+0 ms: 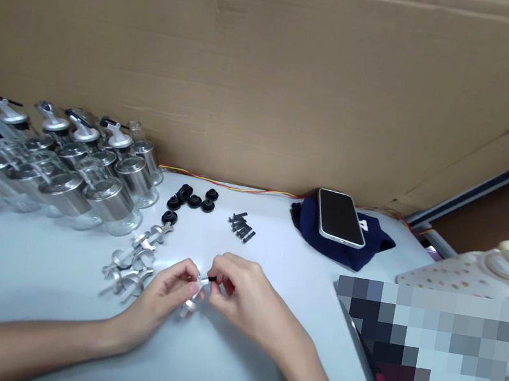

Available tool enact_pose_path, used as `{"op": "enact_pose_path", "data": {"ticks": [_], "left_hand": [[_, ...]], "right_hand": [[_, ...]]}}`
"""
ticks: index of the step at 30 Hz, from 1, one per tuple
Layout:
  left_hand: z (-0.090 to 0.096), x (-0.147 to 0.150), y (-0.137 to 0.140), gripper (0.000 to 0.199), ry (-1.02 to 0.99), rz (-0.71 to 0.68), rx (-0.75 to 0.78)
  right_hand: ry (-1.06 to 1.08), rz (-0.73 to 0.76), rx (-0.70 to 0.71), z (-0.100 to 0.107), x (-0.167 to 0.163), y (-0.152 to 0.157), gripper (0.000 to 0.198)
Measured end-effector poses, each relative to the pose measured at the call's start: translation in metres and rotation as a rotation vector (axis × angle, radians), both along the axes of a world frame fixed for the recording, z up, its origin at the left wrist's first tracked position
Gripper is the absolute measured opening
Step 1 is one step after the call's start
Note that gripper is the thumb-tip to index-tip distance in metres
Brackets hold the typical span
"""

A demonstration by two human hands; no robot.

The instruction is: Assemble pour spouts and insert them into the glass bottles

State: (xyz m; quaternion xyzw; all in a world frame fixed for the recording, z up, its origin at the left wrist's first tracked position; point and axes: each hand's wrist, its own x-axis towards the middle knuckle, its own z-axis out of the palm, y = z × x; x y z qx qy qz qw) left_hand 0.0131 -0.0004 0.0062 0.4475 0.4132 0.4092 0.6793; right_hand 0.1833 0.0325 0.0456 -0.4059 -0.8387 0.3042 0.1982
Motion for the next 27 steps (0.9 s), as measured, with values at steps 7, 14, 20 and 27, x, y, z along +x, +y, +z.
{"op": "enact_pose_path", "data": {"ticks": [7,14,20,27], "left_hand": [[0.002,0.0,0.0,0.031,0.022,0.03,-0.003],[0.002,0.001,0.002,0.033,0.009,0.04,0.0],[0.0,-0.001,0.0,0.029,-0.007,0.029,0.006],[0.002,-0.002,-0.002,0.026,-0.033,0.014,0.005]], "right_hand": [[0.071,0.006,-0.05,0.001,0.005,0.002,0.012],[0.153,0.013,-0.049,0.003,0.005,0.004,0.013],[0.273,-0.007,-0.206,0.001,0.008,0.006,0.009],[0.518,-0.036,-0.611,-0.005,0.01,0.009,0.013]]}}
